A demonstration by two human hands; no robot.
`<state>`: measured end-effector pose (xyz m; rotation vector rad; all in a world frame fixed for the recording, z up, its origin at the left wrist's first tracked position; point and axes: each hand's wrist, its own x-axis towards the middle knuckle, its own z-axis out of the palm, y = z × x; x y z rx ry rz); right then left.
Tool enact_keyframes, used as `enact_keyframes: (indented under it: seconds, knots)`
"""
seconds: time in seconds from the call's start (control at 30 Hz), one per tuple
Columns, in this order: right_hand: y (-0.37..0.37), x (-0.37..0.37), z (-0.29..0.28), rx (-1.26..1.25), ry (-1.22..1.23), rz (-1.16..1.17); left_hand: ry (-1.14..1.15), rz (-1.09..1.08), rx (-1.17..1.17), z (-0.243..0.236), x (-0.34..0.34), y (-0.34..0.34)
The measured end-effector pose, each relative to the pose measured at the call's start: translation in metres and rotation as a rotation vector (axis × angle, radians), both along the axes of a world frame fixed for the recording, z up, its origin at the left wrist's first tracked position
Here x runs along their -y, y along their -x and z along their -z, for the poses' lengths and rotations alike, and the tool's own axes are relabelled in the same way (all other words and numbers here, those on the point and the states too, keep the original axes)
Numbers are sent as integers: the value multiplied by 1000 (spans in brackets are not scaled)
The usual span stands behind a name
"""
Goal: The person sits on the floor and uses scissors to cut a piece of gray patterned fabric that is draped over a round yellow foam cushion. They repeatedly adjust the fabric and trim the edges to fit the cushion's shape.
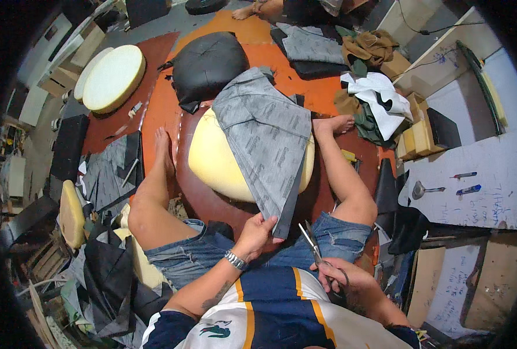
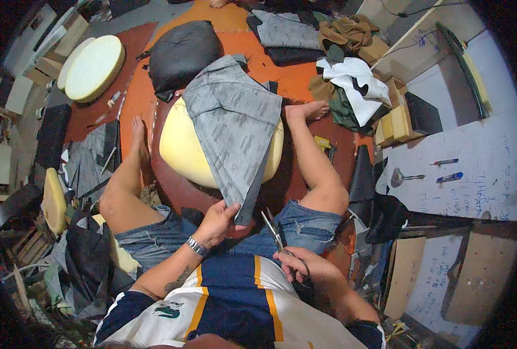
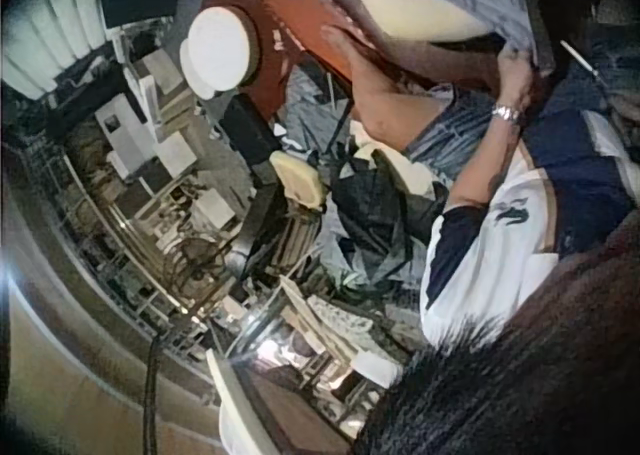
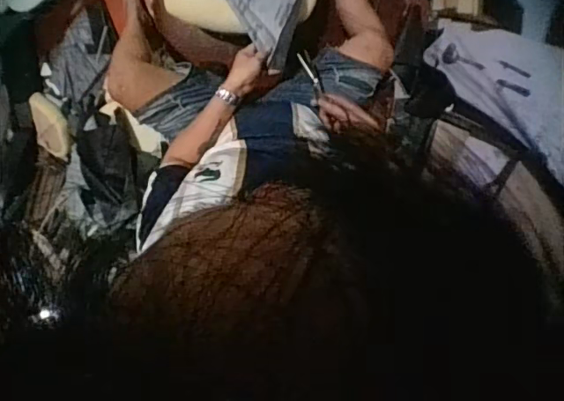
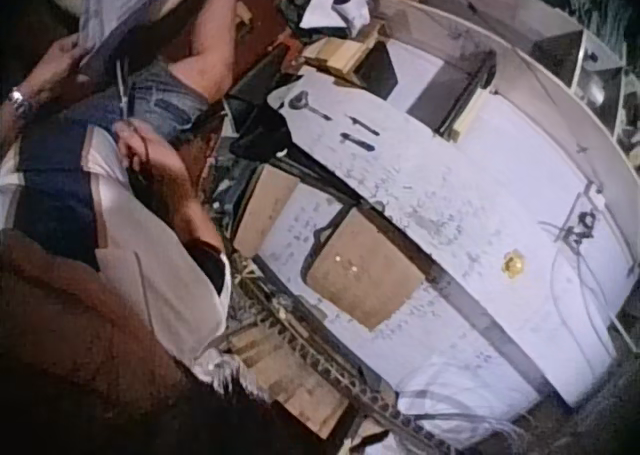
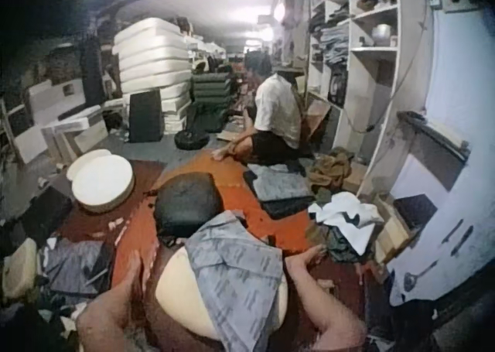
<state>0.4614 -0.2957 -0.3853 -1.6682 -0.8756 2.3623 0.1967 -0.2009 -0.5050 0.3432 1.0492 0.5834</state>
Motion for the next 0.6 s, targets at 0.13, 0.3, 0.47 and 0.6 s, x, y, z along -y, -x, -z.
enact_keyframes:
  seconds: [0.13, 0.3, 0.47, 0.6]
  knots:
    - [9, -18, 1, -37, 117, -216, 6, 12, 20, -10, 0, 5]
    - [15, -39, 9, -41, 196, -275, 33, 49, 18, -6, -1, 6]
    - [26, -59, 10, 27, 147, -343, 61, 45, -37, -3, -1, 3]
    - [37, -69, 10, 73, 156, -342, 97, 75, -78, -3, 0, 4]
